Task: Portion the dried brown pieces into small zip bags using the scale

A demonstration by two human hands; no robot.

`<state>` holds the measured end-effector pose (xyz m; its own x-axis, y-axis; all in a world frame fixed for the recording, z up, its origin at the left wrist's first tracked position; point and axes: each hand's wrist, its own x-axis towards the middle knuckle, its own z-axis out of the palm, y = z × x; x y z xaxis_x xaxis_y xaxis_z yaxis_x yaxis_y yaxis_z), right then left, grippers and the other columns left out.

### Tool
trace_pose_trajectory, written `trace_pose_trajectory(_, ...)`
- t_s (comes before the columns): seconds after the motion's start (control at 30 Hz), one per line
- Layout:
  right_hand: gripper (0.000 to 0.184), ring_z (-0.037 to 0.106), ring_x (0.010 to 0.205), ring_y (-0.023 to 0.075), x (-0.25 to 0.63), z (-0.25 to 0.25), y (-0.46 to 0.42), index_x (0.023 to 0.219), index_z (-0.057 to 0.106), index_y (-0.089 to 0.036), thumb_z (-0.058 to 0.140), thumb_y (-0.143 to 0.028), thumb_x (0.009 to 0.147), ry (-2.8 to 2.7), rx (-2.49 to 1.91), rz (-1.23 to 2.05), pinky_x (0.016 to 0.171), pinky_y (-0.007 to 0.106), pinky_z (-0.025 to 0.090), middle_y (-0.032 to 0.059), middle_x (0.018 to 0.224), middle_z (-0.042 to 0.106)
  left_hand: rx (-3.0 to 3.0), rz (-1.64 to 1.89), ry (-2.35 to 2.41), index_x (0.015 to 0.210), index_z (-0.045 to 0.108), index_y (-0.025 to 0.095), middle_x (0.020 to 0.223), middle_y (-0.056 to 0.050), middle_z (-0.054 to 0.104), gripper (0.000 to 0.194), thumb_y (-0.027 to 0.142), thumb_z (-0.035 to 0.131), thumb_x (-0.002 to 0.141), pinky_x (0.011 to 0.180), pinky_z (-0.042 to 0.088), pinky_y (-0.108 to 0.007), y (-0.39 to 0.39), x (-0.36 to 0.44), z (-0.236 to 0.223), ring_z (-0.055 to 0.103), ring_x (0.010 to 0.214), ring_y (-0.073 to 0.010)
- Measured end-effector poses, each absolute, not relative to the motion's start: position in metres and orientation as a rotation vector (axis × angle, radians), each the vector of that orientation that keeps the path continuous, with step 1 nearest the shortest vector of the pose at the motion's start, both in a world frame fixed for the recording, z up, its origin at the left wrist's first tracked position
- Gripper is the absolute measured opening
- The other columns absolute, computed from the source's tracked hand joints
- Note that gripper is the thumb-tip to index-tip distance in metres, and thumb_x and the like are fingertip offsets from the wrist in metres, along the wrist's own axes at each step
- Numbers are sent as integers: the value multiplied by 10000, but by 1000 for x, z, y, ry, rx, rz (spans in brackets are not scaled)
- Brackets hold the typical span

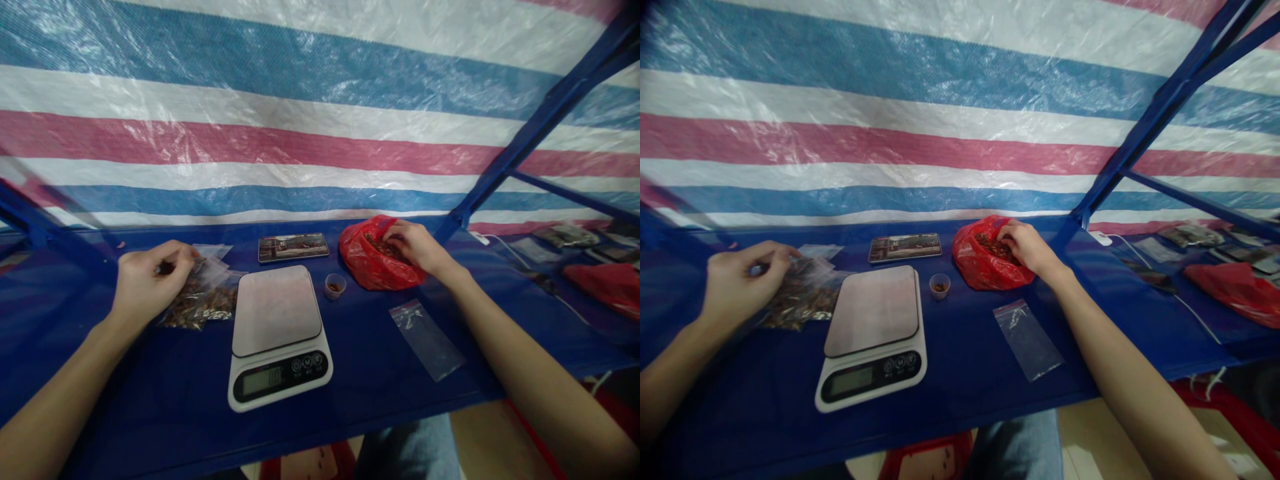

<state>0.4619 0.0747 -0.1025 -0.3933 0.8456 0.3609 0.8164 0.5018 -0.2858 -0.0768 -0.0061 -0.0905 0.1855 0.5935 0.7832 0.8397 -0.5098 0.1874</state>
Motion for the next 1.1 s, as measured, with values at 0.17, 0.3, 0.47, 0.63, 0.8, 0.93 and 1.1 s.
trace_pose_trajectory(0.17, 186, 724, 814, 250, 463, -85, 64, 842, 807, -187, 634, -121, 828, -2188, -1334, 104, 787, 360, 545, 98, 895, 789, -2176, -1232, -1346, 766, 745, 154, 551, 55, 659, 334, 296, 561, 1006, 525, 408, -160, -7, -76, -89, 577, 448, -49)
trace_pose_trajectory(0.3, 128, 742, 856, 251, 448, -69, 47, 896, 808, -192, 732, -294, 884, -2038, -1238, 285, 815, 374, 576, 99, 938, 798, -2181, -1243, -1347, 773, 746, 158, 525, 72, 629, 310, 284, 570, 996, 520, 401, -158, -6, -75, -89, 550, 431, -44)
trace_pose_trajectory(0.47, 150, 748, 901, 248, 400, -60, 22, 911, 799, -200, 751, -337, 948, -2114, -996, 462, 876, 406, 596, 93, 955, 800, -2182, -1242, -1350, 777, 746, 156, 541, 66, 646, 306, 291, 576, 993, 510, 391, -164, -6, -77, -90, 556, 436, -47)
trace_pose_trajectory(0.63, 120, 738, 940, 212, 351, -69, -1, 940, 791, -211, 693, -202, 1008, -2237, -795, 511, 869, 346, 590, 76, 998, 771, -2199, -1248, -1360, 777, 746, 157, 545, 61, 655, 313, 301, 571, 993, 523, 416, -163, -5, -78, -91, 588, 447, -59)
trace_pose_trajectory(0.8, 185, 723, 934, 185, 333, -81, -13, 1004, 789, -206, 624, -132, 1043, -2328, -747, 529, 840, 301, 576, 71, 1042, 736, -2211, -1258, -1350, 770, 740, 159, 556, 58, 667, 315, 298, 571, 997, 517, 420, -155, -4, -78, -90, 601, 451, -59)
trace_pose_trajectory(0.93, 181, 723, 946, 187, 335, -82, -13, 1021, 790, -202, 630, -121, 1038, -2354, -746, 521, 851, 302, 574, 74, 1061, 729, -2201, -1253, -1336, 770, 740, 159, 567, 58, 676, 319, 294, 566, 1001, 504, 405, -152, -6, -78, -89, 570, 431, -46)
trace_pose_trajectory(1.1, 182, 728, 963, 193, 338, -78, -12, 1023, 794, -198, 630, -122, 1039, -2375, -747, 504, 853, 305, 574, 83, 1077, 730, -2194, -1270, -1350, 759, 736, 167, 547, 62, 664, 318, 304, 568, 992, 500, 402, -157, -7, -76, -86, 555, 418, -46)
